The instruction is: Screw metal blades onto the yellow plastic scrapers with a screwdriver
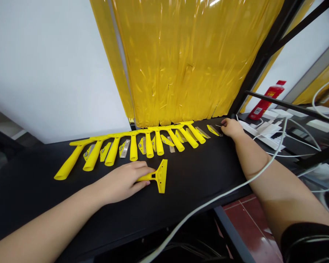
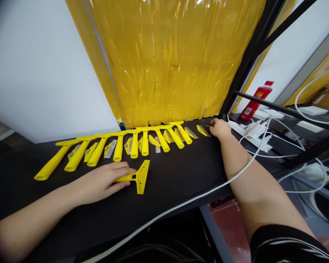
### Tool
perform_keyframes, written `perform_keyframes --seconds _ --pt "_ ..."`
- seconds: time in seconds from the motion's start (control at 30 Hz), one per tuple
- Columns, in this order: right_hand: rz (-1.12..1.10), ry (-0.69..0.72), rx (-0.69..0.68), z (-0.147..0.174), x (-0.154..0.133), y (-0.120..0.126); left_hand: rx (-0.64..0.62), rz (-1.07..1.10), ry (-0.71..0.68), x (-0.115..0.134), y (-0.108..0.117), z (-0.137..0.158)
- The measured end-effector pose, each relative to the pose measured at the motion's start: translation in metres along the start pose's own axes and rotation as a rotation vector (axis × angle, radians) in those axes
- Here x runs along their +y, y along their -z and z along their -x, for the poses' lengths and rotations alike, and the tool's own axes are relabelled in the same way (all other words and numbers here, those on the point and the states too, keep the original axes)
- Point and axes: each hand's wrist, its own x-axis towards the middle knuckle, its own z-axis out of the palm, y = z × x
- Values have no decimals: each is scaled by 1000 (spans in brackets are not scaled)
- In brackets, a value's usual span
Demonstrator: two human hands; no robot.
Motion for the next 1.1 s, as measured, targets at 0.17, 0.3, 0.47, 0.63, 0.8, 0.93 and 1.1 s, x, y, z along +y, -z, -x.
perform_keyframes --seconds 0.17,0.3,0.47,0.63,0.8,0.93,1.1 --pt "-132 229 -106 8 -20 -3 -26 54 14 -4 -2 7" --pt "-130 321 -158 14 -30 -4 -23 86 30 -11 -1 12" --pt "-18 275 -155 31 -26 7 -14 107 56 -15 3 14" --pt "62 237 -139 80 -21 25 -12 119 78 -14 3 11" --pt "-77 342 -96 158 -43 48 -4 131 83 -12 5 10" --pt "-267 516 -116 214 -81 66 10 151 78 -12 6 11" --pt "-456 791 -300 239 -141 78 9 135 76 -9 2 6"
